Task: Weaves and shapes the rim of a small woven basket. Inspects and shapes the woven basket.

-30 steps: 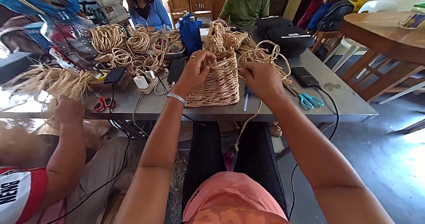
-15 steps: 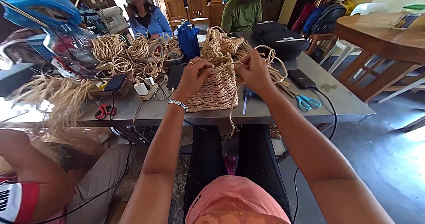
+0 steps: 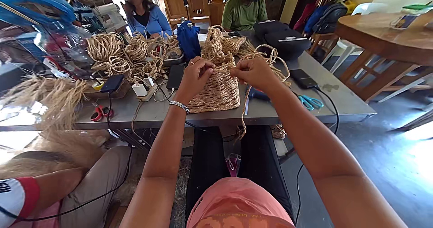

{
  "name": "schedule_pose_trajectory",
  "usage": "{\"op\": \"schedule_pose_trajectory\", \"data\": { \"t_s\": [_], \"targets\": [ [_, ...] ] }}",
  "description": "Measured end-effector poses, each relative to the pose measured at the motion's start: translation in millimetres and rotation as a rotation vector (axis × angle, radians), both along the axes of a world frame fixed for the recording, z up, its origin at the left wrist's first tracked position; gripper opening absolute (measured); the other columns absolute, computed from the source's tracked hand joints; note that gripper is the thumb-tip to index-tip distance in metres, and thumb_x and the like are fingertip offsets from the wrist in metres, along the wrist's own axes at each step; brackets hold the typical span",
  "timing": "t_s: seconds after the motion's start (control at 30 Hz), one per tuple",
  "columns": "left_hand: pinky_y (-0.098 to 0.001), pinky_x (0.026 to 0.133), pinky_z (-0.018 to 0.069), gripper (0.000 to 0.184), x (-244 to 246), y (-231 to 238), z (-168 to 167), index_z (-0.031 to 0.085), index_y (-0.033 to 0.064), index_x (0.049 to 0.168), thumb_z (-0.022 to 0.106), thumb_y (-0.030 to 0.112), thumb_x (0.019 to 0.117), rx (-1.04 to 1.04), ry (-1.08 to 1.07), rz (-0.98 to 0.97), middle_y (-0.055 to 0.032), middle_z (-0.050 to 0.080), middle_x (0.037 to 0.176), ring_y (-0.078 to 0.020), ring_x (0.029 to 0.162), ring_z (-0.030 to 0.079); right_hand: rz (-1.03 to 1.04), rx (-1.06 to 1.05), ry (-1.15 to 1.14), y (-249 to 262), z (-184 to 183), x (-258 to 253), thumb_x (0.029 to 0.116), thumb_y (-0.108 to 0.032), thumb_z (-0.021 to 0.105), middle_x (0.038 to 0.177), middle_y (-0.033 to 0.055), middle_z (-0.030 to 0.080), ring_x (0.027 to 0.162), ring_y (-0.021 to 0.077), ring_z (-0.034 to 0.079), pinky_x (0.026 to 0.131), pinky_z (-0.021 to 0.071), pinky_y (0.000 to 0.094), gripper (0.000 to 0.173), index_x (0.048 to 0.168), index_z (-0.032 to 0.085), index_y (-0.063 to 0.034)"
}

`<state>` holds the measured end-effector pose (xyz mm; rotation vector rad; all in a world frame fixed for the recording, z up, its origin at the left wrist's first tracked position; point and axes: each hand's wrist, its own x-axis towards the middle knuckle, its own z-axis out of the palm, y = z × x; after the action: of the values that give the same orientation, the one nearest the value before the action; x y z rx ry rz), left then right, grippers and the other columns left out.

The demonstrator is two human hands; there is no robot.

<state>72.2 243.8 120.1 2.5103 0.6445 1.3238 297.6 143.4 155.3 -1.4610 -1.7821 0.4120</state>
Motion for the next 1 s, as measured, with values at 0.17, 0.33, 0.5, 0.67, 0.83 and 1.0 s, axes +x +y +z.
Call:
{"op": "schedule_pose_trajectory", "data": {
  "t_s": [0.17,0.33,0.5,0.67,0.83,1.0],
  "targets": [
    [-0.0314,0.093,0.0487,0.023,2.6,-2.4,3.0,0.073,0.0063,0.117,0.061,0.019,0.1013,-0.026,-0.012,-0.014,-0.0103,0.065,0.109,-0.0163,0.102,0.061,-0.112,0.101,-0.271,-1.6,10.2,-15.9,0.1038,-0.009,0.054,0.100,0.0186,0.072,0.095,0.0355,0.071,0.088,0.0549,0.0574,0.019,0.117,0.062,0.0016],
    [-0.0377,0.093,0.0465,0.021,9.2,-2.7,6.2,0.073,0.0073,0.111,0.065,0.023,0.0997,-0.073,-0.004,0.022,-0.0097,0.062,0.105,-0.0197,0.101,0.059,-0.151,0.199,-0.291,2.5,10.0,-17.5,0.0952,0.003,0.056,0.101,0.0216,0.070,0.092,0.0399,0.071,0.079,0.0559,0.0595,0.023,0.118,0.058,0.0006],
    [-0.0444,0.098,0.0451,0.021,17.9,-3.0,1.7,0.073,0.0054,0.107,0.064,0.023,0.0979,-0.041,-0.033,0.098,-0.0113,0.064,0.104,-0.0247,0.103,0.060,-0.084,0.161,-0.319,-0.2,14.4,-3.7,0.1016,-0.028,0.063,0.102,0.0175,0.074,0.096,0.0301,0.072,0.091,0.0549,0.0514,0.031,0.110,0.072,0.0002],
    [-0.0445,0.098,0.0437,0.021,20.4,-5.2,-0.6,0.072,0.0046,0.107,0.064,0.022,0.0982,-0.031,-0.050,0.119,-0.0118,0.063,0.104,-0.0255,0.104,0.058,-0.112,0.205,-0.387,6.4,20.9,-8.9,0.1026,-0.020,0.060,0.108,0.0183,0.073,0.109,0.0356,0.067,0.099,0.0498,0.0552,0.024,0.110,0.073,-0.0010],
    [-0.0462,0.098,0.0439,0.023,23.7,-5.4,-1.3,0.072,0.0034,0.104,0.064,0.025,0.0981,-0.047,-0.057,0.166,-0.0119,0.063,0.102,-0.0264,0.103,0.059,-0.191,0.350,-0.493,28.5,18.3,-22.9,0.1023,-0.014,0.057,0.110,0.0206,0.071,0.115,0.0383,0.064,0.101,0.0497,0.0526,0.022,0.109,0.072,0.0005],
    [-0.0515,0.098,0.0423,0.026,37.7,-10.0,3.5,0.071,0.0009,0.096,0.063,0.025,0.0956,-0.076,-0.048,0.318,-0.0151,0.064,0.099,-0.0324,0.102,0.059,-0.210,0.303,-0.536,33.3,17.0,-28.5,0.1010,-0.010,0.055,0.110,0.0201,0.071,0.113,0.0386,0.066,0.099,0.0504,0.0543,0.021,0.112,0.071,-0.0009]
  ]
}}
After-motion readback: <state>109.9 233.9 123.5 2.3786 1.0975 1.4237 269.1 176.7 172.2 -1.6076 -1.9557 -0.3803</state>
